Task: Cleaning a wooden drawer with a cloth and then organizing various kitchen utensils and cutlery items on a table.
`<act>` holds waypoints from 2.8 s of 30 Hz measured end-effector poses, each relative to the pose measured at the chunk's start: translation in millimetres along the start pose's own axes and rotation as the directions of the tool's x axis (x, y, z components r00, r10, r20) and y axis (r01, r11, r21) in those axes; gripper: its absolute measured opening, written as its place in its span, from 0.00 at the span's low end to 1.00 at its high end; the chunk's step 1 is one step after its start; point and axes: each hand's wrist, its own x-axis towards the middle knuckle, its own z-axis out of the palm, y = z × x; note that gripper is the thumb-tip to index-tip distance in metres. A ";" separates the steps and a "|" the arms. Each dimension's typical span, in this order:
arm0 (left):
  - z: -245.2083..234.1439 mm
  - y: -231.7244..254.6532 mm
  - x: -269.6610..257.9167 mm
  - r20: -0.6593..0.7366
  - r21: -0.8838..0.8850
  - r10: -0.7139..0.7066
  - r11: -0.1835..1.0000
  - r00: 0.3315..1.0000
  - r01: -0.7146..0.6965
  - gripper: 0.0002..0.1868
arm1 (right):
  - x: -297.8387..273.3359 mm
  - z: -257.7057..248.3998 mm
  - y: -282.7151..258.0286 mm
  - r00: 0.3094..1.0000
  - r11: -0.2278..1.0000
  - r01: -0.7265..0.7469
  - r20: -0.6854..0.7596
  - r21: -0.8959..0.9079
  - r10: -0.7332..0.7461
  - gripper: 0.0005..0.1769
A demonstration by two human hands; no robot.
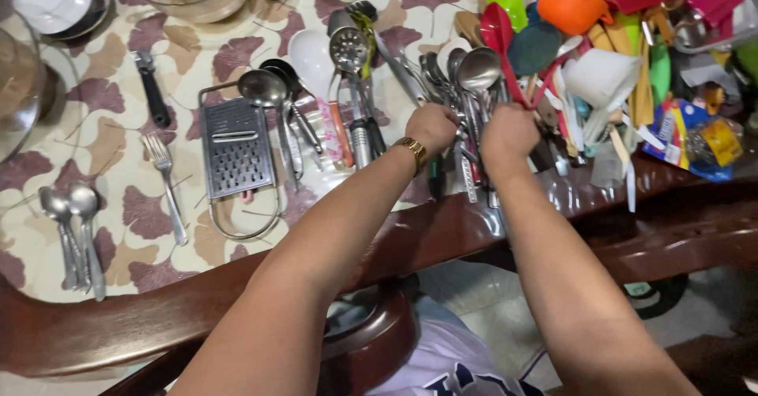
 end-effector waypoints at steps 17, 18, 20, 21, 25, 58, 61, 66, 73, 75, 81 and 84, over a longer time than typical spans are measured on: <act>-8.1 12.4 11.4 0.075 -0.662 -0.153 0.731 0.985 0.164 0.17 | -23.5 -66.6 -42.3 0.993 0.721 -0.084 -0.003 0.688 0.118 0.12; -14.1 7.3 14.3 0.060 -0.734 -0.094 0.671 0.994 0.108 0.20 | -24.6 -64.6 -51.9 0.993 0.626 -0.075 -0.001 0.776 0.121 0.11; -51.3 21.9 -17.1 0.015 -0.744 -0.133 0.661 0.991 0.100 0.18 | -32.5 -71.8 -82.7 0.996 0.517 -0.076 0.038 0.853 0.084 0.10; -69.7 29.5 -33.0 -0.021 -0.754 -0.165 0.651 0.986 0.093 0.16 | -36.5 -75.7 -98.2 0.996 0.403 -0.085 0.071 0.911 0.051 0.09; -94.9 -34.5 -14.2 -0.313 -0.585 -0.184 0.810 0.932 -0.036 0.15 | -52.5 -65.2 -143.4 0.997 0.317 -0.006 0.030 0.948 -0.071 0.11; -89.0 -95.5 -5.9 -0.376 0.080 -0.106 0.986 0.920 0.147 0.15 | -59.7 -23.8 -173.5 0.990 0.751 -0.017 0.118 0.660 -0.082 0.22; -83.6 -94.6 1.5 -0.349 -0.008 -0.242 0.967 0.905 0.255 0.15 | -56.1 -9.8 -161.7 0.964 0.674 -0.101 0.239 0.732 -0.116 0.24; -86.0 -80.2 -2.6 -0.347 0.218 -0.054 0.966 0.936 0.136 0.16 | -39.4 -24.0 -134.4 0.967 0.647 -0.034 0.188 0.762 -0.170 0.20; -68.7 -14.2 -10.0 -0.319 0.312 0.180 0.947 0.930 -0.076 0.18 | -13.9 -53.6 -45.7 0.995 0.767 0.039 -0.099 0.640 0.032 0.14; -66.9 11.3 -23.0 -0.171 0.145 0.010 0.989 0.985 0.015 0.15 | -13.2 -67.9 -27.8 0.991 0.886 -0.116 -0.010 0.450 0.135 0.14; -19.3 1.3 5.1 -0.134 0.137 -0.043 0.989 0.990 0.061 0.15 | -16.2 -68.6 -26.9 0.952 0.993 -0.060 0.305 0.099 0.027 0.28; 1.7 -12.2 24.0 -0.075 0.154 -0.094 0.982 0.993 0.105 0.14 | -14.2 -53.1 -24.3 0.931 0.943 -0.169 0.360 0.286 0.057 0.28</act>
